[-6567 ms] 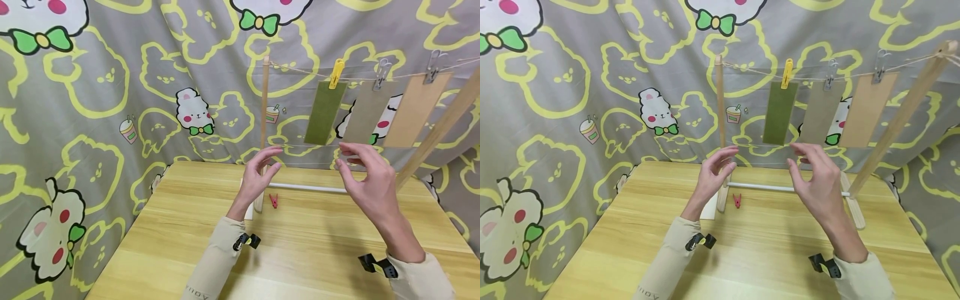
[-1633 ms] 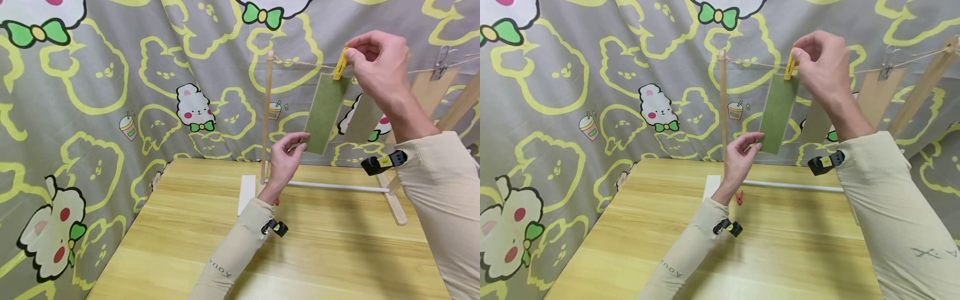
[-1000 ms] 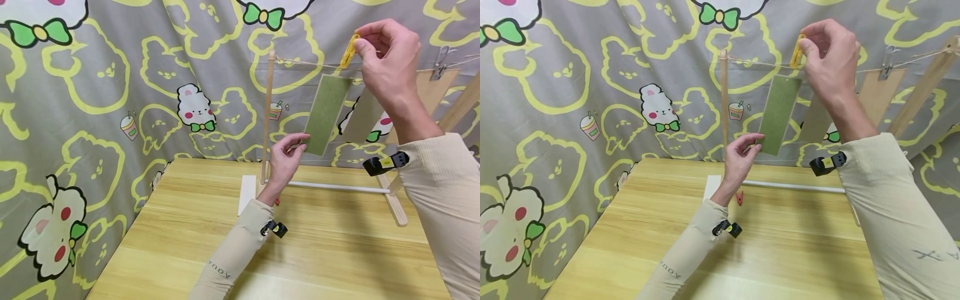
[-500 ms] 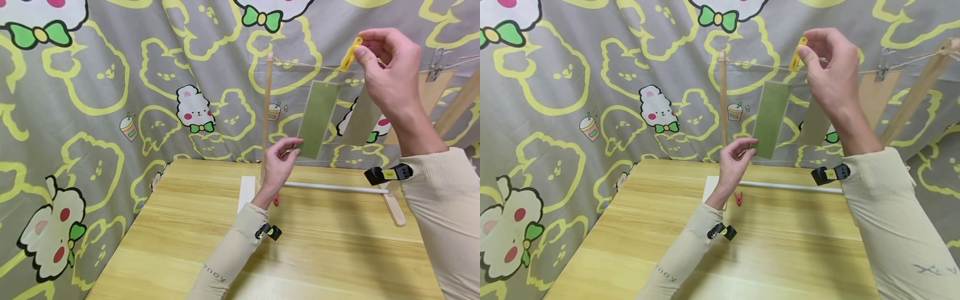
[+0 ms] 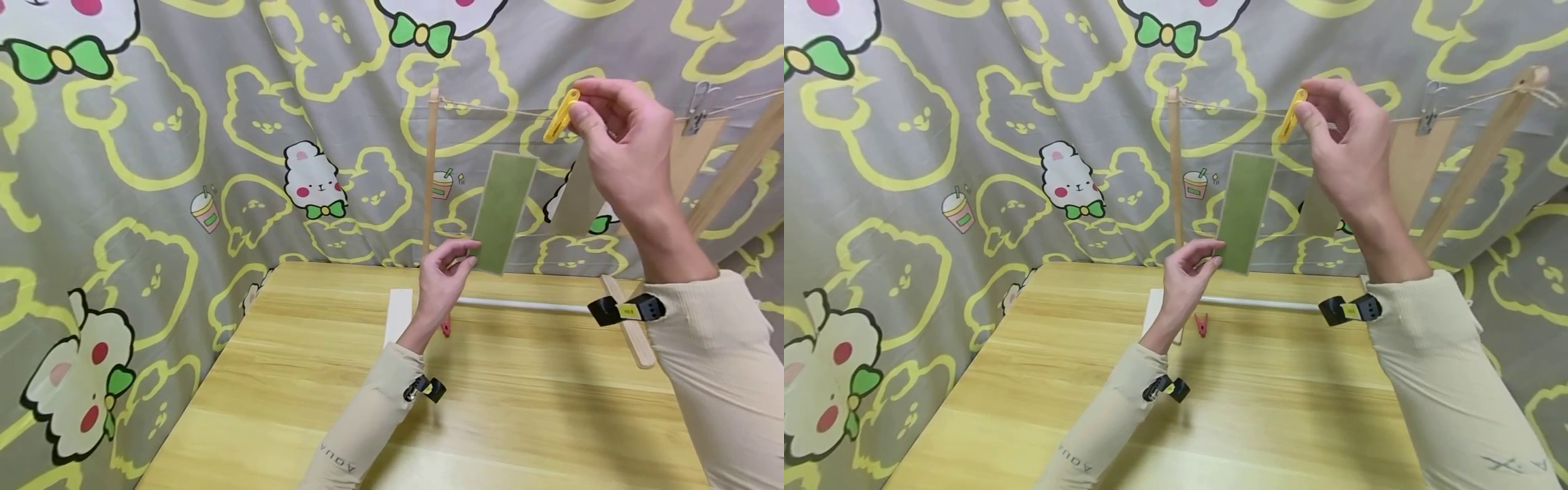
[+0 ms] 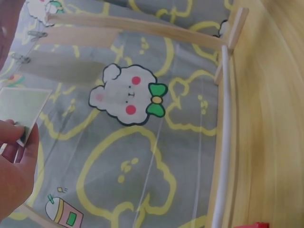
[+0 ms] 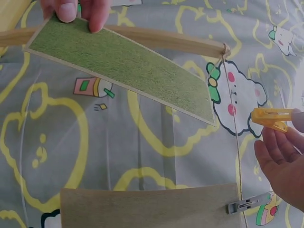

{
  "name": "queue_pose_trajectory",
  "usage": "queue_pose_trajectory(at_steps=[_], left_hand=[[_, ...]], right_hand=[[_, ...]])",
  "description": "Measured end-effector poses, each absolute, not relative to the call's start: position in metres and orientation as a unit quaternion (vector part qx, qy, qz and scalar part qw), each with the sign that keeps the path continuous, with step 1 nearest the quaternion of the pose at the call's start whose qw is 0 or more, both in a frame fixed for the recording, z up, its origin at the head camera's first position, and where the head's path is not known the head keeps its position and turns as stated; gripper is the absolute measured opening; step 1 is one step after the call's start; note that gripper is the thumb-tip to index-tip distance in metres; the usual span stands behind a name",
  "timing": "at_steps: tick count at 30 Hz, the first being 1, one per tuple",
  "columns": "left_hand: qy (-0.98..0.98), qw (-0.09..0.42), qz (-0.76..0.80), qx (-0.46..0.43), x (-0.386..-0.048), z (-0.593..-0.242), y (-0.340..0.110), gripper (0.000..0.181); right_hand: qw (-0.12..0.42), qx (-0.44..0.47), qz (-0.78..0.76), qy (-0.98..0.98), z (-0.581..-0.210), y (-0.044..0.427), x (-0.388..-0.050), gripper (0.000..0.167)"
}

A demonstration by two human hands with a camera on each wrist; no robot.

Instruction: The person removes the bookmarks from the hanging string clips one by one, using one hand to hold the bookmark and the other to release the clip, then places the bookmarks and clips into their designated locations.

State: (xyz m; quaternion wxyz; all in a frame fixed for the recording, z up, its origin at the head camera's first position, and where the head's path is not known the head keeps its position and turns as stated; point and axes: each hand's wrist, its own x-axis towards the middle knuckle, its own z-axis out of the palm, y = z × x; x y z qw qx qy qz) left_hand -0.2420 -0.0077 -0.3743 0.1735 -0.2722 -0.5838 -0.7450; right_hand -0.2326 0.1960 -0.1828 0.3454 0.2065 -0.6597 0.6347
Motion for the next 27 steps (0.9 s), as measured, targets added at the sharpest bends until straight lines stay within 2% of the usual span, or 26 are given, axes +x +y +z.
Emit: queue_pose_trajectory(at_steps=[27], left_hand=[[-0.589, 0.160, -0.740, -0.282, -0.223, -0.384, -0.027, 0.023]], right_hand=[[0.357, 0.216, 0.634, -0.651, -0.220, 0.193, -0.203, 0.027]])
